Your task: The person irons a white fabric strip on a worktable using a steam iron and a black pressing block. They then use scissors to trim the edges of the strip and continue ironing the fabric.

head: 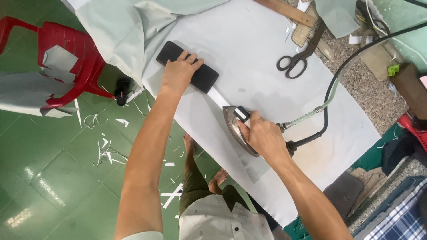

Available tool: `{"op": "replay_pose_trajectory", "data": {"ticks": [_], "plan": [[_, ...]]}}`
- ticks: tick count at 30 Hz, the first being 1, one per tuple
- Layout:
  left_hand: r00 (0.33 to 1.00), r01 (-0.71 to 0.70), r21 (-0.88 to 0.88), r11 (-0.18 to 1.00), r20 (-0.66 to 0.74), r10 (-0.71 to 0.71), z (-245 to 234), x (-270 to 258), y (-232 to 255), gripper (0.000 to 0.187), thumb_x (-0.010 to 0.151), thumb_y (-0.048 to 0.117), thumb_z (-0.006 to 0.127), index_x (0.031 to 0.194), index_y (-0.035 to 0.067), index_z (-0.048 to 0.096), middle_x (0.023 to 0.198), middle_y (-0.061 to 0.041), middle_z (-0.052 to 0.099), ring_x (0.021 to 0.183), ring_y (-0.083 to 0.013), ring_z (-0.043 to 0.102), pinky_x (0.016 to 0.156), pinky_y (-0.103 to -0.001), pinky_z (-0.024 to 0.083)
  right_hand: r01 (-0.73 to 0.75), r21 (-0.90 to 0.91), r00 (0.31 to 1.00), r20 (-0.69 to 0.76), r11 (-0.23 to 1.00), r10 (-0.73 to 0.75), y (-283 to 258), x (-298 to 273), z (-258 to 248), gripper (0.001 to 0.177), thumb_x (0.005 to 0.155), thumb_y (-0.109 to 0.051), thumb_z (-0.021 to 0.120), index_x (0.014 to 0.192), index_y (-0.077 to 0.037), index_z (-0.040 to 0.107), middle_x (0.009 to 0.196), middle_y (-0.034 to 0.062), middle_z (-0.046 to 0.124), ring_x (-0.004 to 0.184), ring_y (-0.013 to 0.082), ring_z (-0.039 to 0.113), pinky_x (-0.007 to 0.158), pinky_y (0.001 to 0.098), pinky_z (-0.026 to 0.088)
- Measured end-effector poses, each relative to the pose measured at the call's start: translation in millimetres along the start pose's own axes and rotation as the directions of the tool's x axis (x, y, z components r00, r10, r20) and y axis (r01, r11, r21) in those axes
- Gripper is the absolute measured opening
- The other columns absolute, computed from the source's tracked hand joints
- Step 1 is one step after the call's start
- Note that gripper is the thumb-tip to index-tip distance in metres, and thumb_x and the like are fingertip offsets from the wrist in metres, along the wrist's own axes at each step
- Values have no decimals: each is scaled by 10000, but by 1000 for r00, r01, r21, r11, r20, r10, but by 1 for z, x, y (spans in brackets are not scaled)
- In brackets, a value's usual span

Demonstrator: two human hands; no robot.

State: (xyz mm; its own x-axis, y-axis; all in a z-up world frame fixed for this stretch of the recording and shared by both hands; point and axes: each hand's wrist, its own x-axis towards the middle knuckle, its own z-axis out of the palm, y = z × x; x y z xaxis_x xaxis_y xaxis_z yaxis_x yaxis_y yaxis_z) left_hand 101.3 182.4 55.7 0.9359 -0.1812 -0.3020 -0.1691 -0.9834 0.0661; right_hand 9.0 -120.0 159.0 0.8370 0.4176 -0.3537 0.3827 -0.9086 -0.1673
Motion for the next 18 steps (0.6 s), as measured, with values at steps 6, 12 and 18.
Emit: {"op": "replay_pose_trajectory", "data": {"ticks": [6, 12, 18], "plan": [[1000, 7, -3, 1000, -2, -7, 6, -5, 15, 748, 872, -62, 730, 1509, 280, 536, 1577, -40, 509, 1496, -301, 374, 1025, -697, 464, -36, 72, 998, 62, 997, 32, -1, -3, -10, 531, 1036, -533, 491, 1047, -10, 582, 784, 242, 728, 794, 424, 767, 702, 502, 620], [998, -41, -26, 999, 36, 42, 9, -19, 53, 766, 876, -66, 721, 1518, 300, 521, 1588, -17, 493, 1506, -288, 364, 1042, -699, 451, -83, 59, 988, 138, 995, 74, 15, -22, -8, 534, 1025, -557, 497, 1064, -31, 581, 789, 224, 736, 812, 405, 773, 730, 493, 622], [997, -64, 2, 998, 46, 64, 7, -22, 52, 795, 860, -86, 729, 1525, 291, 511, 1592, -30, 491, 1507, -297, 362, 1031, -689, 471, -87, 59, 993, 85, 994, 81, 40, -51, 9, 520, 1022, -554, 498, 1015, -37, 554, 735, 229, 715, 761, 416, 764, 688, 489, 623]]}}
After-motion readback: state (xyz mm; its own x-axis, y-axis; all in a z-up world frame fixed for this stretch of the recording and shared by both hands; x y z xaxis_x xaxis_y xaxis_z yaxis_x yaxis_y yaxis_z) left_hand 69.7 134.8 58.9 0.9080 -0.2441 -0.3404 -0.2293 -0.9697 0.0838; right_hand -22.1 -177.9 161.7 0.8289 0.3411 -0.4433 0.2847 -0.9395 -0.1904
